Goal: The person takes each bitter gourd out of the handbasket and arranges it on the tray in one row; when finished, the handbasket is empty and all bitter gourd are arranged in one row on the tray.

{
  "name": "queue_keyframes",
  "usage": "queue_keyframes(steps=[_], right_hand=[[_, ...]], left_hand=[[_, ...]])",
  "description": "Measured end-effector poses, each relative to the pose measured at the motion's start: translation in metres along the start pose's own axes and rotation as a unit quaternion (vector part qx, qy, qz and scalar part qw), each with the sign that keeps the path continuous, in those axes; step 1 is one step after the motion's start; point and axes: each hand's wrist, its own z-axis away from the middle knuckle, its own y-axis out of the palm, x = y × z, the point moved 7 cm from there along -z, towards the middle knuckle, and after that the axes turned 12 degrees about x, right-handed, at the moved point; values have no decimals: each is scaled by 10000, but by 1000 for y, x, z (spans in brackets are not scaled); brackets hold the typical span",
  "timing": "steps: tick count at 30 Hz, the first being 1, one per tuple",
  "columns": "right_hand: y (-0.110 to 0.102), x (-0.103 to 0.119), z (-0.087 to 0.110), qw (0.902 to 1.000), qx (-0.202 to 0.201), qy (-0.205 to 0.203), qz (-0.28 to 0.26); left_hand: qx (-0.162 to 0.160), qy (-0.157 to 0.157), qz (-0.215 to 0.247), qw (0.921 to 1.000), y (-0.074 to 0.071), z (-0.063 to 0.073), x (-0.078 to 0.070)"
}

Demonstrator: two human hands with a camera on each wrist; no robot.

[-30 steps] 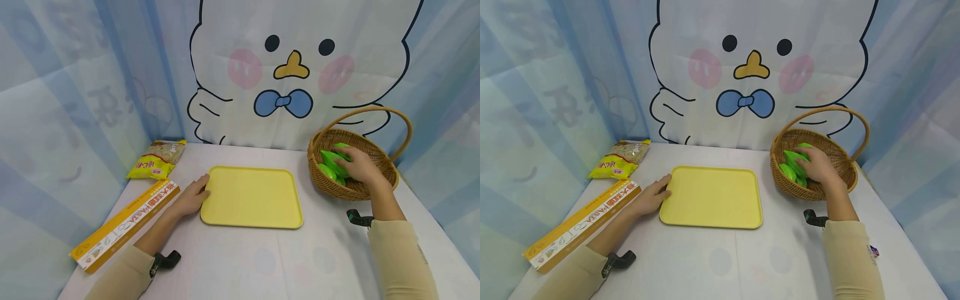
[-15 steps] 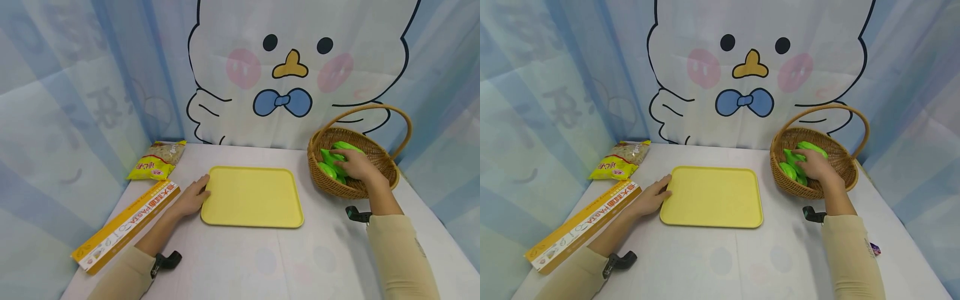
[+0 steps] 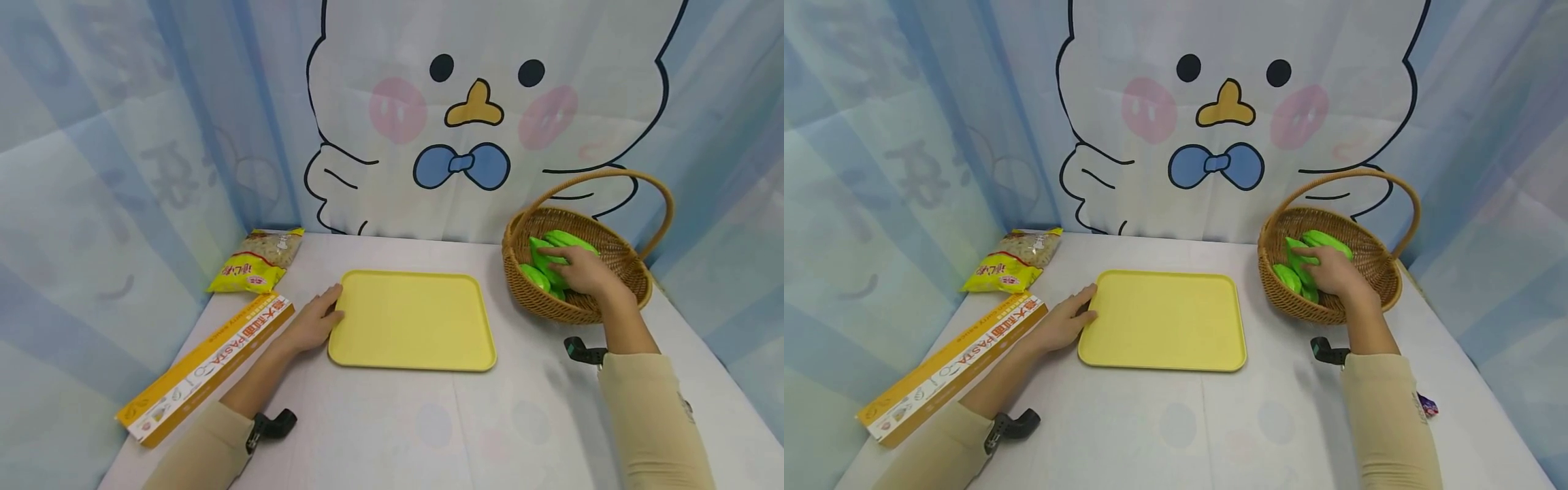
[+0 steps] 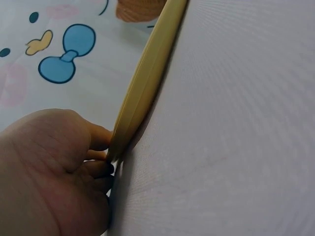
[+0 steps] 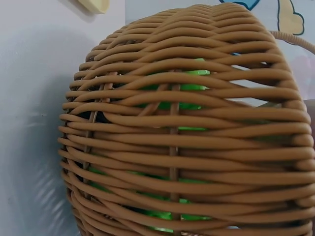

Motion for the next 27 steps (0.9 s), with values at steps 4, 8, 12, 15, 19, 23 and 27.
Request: queue_keyframes(steps=[4, 8, 12, 15, 19, 23, 27], right_hand=[[-4, 1, 5, 9995, -231, -188, -147], [-8, -1, 14, 9975, -576, -148, -392], [-13, 3, 32, 9928, -951, -96, -719], [-16, 10, 45, 9866, -1225, -206, -1061], [-19, 19, 59, 9741, -1659, -371, -1489], [-19, 27, 68, 9626, -2014, -511, -1741], [-17, 39, 74, 9552, -2191, -910, -1769]], left_hand=[[-13, -45, 11, 10000, -1, 0, 2], [-46, -23, -4, 10000, -2, 1, 2], [-51, 25, -4, 10000, -1, 0, 1], [-61, 22, -50, 10000, -1, -1, 1], [-59, -17, -57, 10000, -1, -1, 1], [-23, -50, -66, 10000, -1, -2, 2], [-12, -67, -85, 9999, -1, -1, 1]])
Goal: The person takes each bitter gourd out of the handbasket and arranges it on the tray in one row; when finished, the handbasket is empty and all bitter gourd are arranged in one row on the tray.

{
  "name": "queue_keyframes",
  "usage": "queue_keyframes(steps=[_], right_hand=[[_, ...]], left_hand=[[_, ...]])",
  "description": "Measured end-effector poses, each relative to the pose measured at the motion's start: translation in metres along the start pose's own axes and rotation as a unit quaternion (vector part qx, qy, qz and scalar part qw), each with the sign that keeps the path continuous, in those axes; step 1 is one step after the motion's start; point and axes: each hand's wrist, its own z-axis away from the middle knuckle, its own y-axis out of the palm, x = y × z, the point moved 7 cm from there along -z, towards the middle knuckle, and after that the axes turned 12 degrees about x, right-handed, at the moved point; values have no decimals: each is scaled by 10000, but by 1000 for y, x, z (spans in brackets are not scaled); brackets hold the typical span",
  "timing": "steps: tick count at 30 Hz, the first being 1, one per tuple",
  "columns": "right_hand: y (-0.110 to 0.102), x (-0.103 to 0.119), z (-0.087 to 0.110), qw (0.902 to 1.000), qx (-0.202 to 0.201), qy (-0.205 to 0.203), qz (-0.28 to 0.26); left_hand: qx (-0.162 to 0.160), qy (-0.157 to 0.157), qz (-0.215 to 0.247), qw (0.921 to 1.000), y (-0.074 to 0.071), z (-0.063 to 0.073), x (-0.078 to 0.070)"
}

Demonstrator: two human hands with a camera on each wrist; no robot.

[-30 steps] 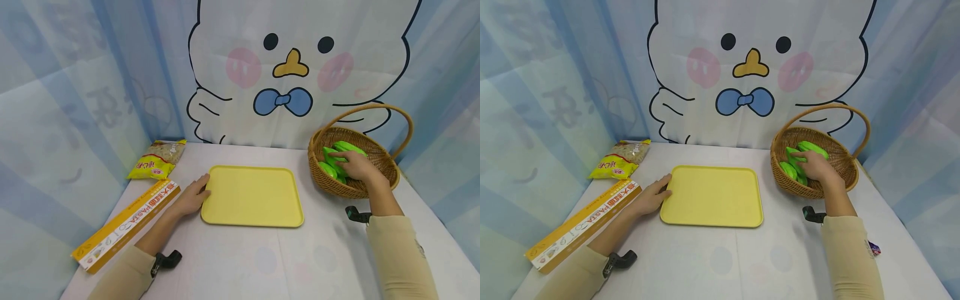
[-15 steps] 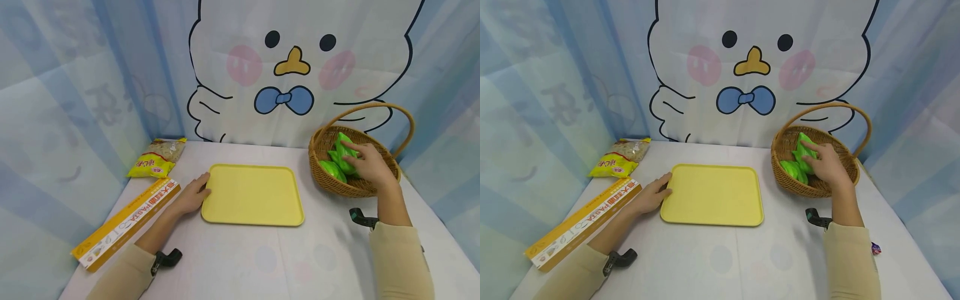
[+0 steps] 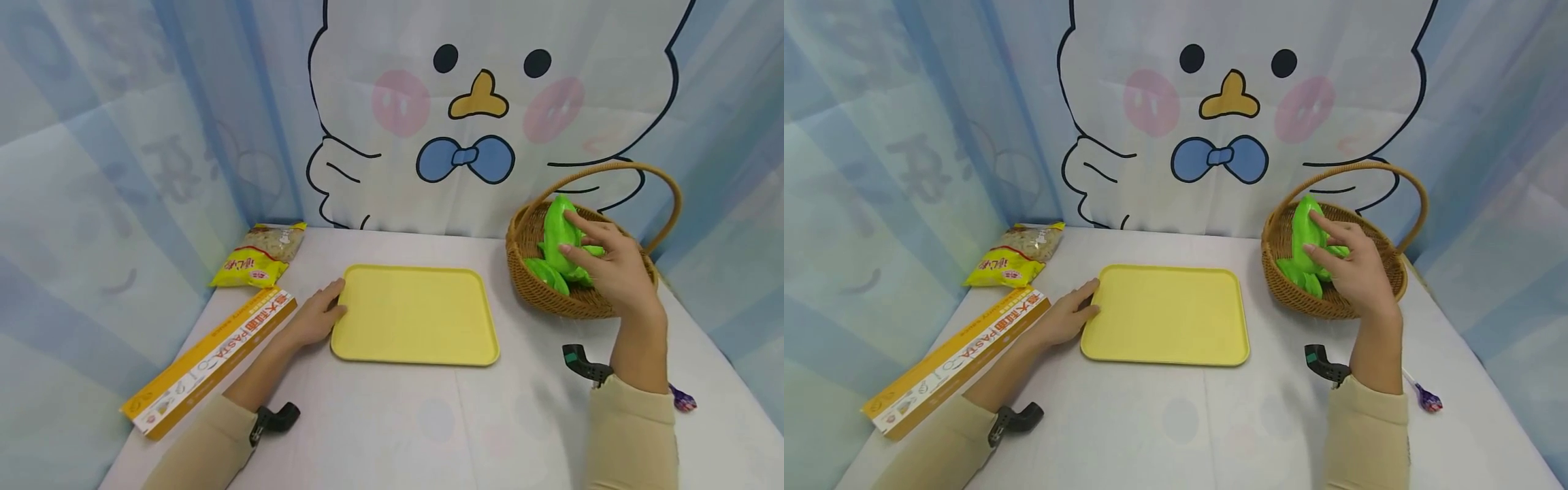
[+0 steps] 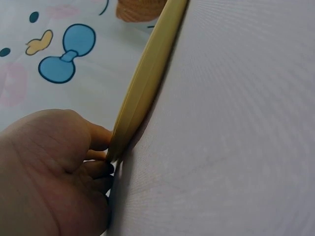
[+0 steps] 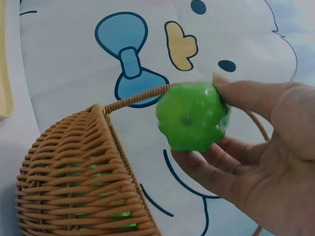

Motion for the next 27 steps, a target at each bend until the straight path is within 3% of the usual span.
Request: queue_keyframes(steps=[5, 10, 18, 27], right_hand=[[7, 16, 2, 9966, 178, -794, -87], [19, 29, 1, 9837, 836, -1469, -615], [58, 39, -15, 9778, 1504, -1213, -805], [129, 40, -41, 9721, 1895, -885, -1062]], left_hand=[[-24, 60, 25, 10000, -1, 1, -2], [-65, 103, -4, 9999, -2, 0, -2], [-35, -42, 13, 10000, -2, 0, 2], [-25, -78, 89, 9999, -1, 1, 0]])
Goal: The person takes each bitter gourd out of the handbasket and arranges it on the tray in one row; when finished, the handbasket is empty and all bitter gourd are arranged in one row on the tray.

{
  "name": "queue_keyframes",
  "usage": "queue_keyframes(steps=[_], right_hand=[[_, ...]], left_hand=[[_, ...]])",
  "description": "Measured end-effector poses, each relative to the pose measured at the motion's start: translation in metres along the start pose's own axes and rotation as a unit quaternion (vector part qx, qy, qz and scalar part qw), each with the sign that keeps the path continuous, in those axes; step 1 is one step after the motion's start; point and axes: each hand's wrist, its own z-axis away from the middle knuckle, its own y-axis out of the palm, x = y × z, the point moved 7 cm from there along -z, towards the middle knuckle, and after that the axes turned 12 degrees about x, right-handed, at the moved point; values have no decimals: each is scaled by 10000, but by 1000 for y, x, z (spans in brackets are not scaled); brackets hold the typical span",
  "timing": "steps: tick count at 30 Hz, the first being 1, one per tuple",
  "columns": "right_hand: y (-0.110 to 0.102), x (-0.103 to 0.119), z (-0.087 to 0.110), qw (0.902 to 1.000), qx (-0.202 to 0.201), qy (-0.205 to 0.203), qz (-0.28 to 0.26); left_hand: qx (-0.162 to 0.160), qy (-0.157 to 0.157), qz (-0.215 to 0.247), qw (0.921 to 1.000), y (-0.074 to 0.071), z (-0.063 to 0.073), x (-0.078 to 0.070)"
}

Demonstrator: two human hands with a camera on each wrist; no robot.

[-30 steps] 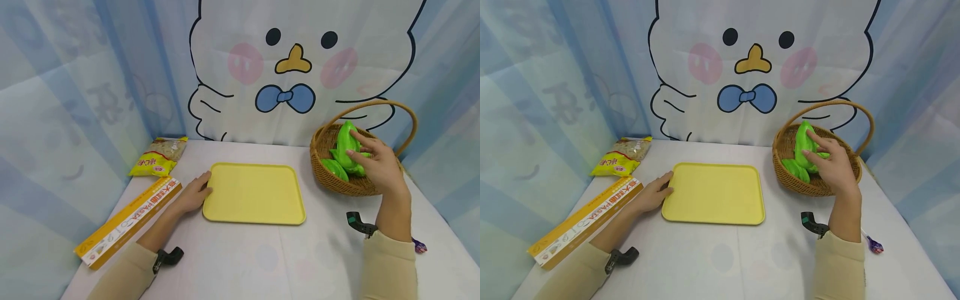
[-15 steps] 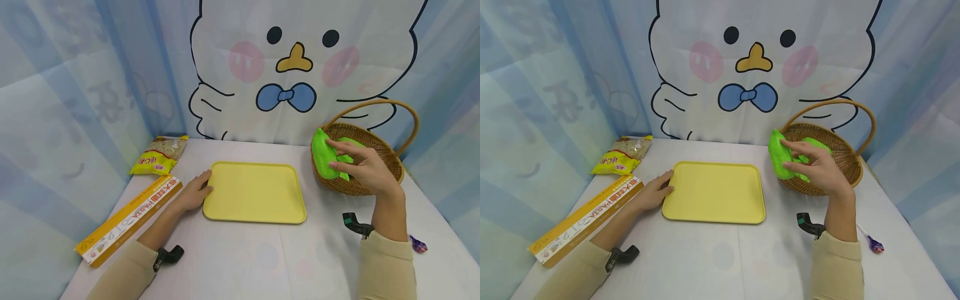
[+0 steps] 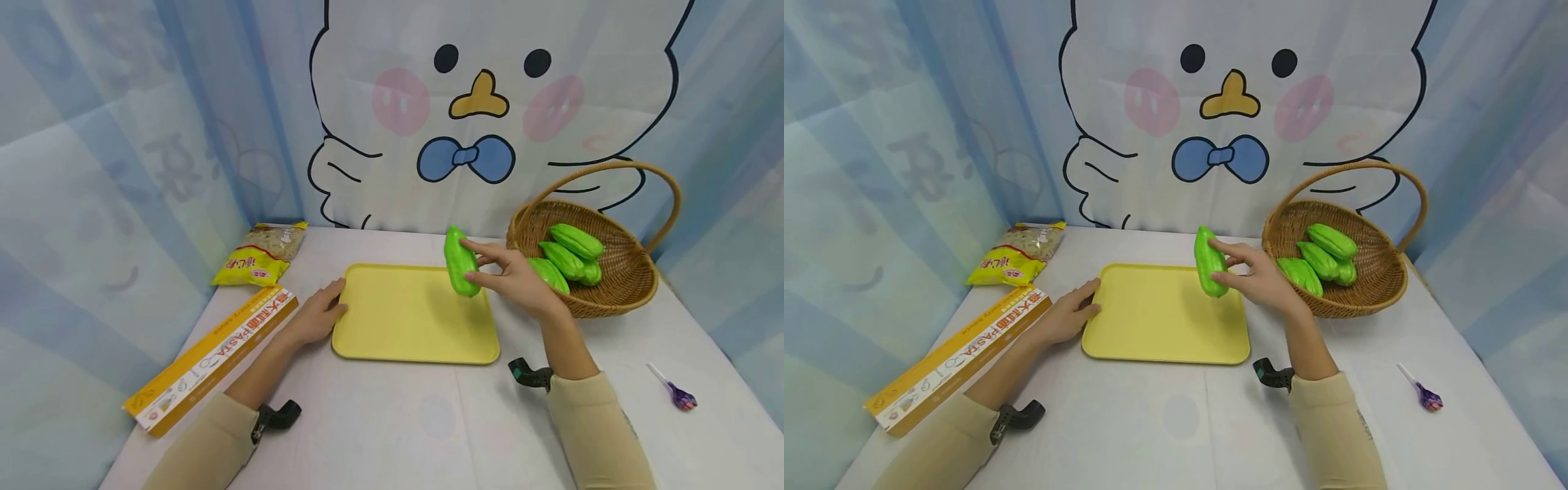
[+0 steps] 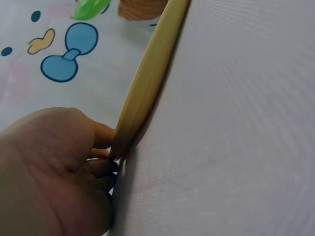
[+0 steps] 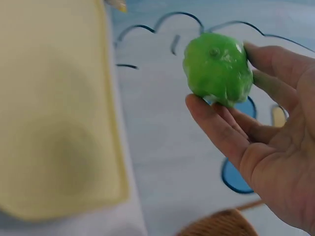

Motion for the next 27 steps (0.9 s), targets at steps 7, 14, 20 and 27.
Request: queue_keyframes(steps=[7, 14, 20, 27], right_hand=[[43, -10, -26, 9975, 283, 452, -464], [66, -15, -43, 9939, 422, 609, -818], [82, -15, -56, 9921, 557, 654, -917], [103, -15, -69, 9908, 797, 554, -943]], left_hand=[[-28, -25, 46, 10000, 1, 0, 1], [-61, -7, -1, 10000, 2, -3, 4], [-66, 4, -28, 10000, 0, -4, 3], [-64, 43, -9, 10000, 1, -2, 3]])
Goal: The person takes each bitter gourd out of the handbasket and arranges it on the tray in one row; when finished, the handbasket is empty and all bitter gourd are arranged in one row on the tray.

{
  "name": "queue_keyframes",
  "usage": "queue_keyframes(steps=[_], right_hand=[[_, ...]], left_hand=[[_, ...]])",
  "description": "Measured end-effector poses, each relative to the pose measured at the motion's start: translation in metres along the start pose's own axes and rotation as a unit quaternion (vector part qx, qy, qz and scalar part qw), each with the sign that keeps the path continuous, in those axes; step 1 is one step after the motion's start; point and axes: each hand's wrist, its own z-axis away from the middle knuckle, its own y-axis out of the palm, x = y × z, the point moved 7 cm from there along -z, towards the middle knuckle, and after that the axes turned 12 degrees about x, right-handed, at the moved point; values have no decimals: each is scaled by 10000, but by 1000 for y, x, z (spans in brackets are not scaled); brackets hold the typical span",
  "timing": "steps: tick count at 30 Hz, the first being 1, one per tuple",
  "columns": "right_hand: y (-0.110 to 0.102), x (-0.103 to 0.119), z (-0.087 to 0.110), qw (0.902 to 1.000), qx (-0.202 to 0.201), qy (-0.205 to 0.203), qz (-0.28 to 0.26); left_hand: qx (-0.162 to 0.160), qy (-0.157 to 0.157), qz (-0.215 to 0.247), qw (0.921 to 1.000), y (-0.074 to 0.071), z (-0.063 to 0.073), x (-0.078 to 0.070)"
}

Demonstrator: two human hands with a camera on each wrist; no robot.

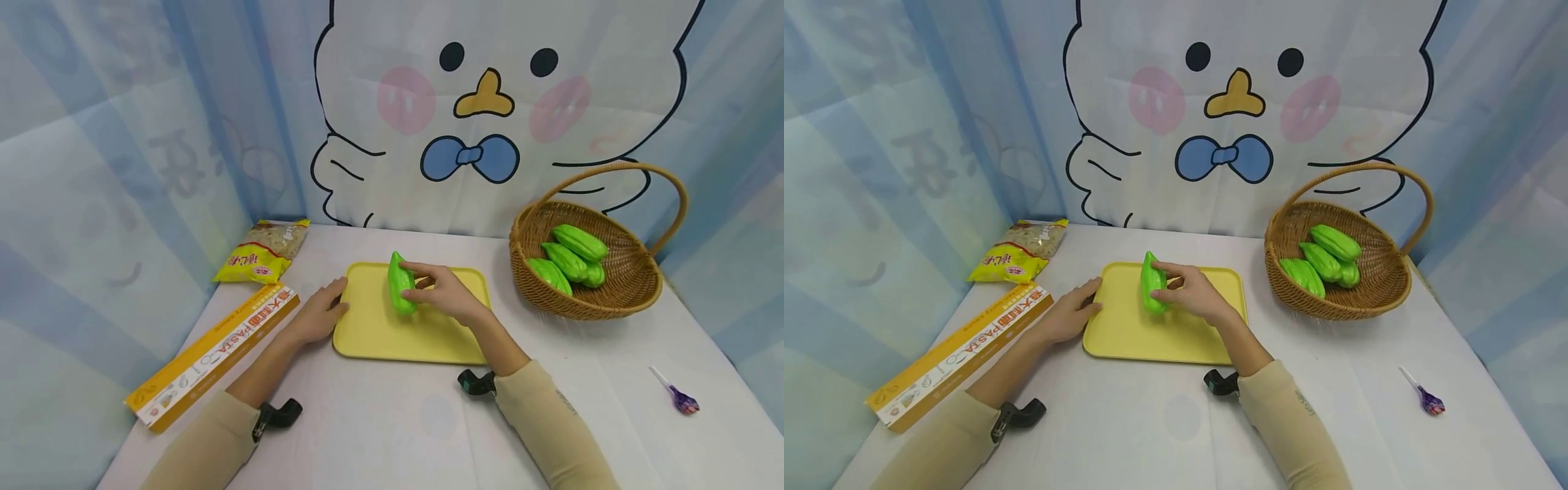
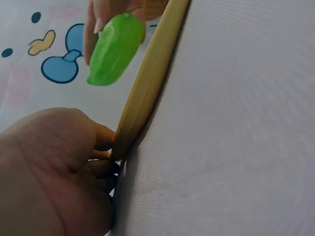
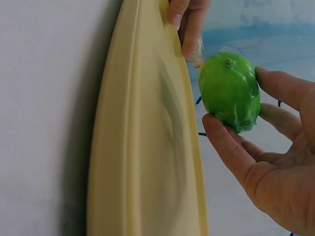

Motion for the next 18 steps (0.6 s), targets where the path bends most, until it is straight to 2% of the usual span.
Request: queue_keyframes(steps=[7, 18], right_hand=[[15, 0, -14, 10000, 88, 33, 3], [32, -2, -32, 9991, 389, 74, -132]], left_hand=[[8, -36, -72, 10000, 1, -1, 0], [64, -155, 98, 9998, 0, 2, -3]])
